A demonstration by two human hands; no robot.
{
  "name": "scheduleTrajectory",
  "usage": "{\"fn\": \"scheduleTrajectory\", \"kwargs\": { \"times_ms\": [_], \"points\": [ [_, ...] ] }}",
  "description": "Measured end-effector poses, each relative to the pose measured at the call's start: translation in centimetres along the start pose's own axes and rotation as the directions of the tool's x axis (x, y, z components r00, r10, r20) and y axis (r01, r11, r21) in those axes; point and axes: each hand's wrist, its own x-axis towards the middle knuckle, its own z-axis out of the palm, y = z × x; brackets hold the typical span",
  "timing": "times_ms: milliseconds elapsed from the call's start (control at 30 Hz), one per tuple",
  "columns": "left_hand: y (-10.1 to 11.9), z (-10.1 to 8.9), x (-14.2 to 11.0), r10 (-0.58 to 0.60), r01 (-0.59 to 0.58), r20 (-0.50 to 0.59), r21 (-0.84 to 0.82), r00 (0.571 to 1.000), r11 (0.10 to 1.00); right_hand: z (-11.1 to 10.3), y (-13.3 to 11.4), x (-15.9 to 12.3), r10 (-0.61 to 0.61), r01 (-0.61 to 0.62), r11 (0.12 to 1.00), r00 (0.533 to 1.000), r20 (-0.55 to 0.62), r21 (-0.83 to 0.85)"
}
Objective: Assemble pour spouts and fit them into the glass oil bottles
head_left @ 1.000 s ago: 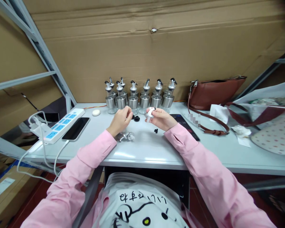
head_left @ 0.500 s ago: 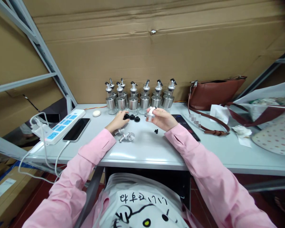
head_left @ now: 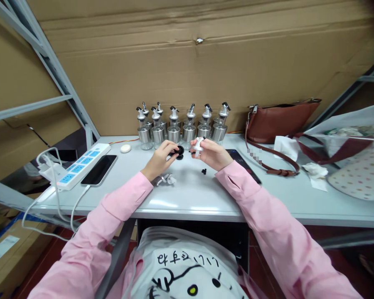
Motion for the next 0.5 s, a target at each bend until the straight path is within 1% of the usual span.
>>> {"fn": "scheduleTrajectory", "kwargs": {
  "times_ms": [67, 167, 233, 333, 500],
  "points": [
    [0.8, -0.1, 0.1, 0.111, -0.108, -0.047, 0.051, 0.993, 0.993, -0.1, -0.2, -0.1, 0.047, -0.045, 0.998, 0.998, 0.047, -0.043],
    [1.5, 0.0, -0.1, 0.195, -0.184, -0.079, 0.122, 0.978, 0.975, -0.3, -0.4, -0.3, 0.103, -0.093, 0.992, 0.988, 0.119, -0.087],
    [1.6, 0.2, -0.2, 0.212, -0.198, -0.088, 0.142, 0.973, 0.970, -0.4, -0.4, -0.4, 0.120, -0.108, 0.990, 0.982, 0.144, -0.087],
    [1.8, 0.2, -0.3, 0.204, -0.190, -0.077, 0.161, 0.976, 0.968, -0.5, -0.4, -0.4, 0.124, -0.112, 0.990, 0.980, 0.158, -0.083],
    [2.0, -0.2, 0.0, 0.178, -0.162, -0.072, 0.185, 0.981, 0.969, -0.5, -0.4, -0.4, 0.071, -0.061, 0.996, 0.984, 0.164, -0.067]
  ]
}}
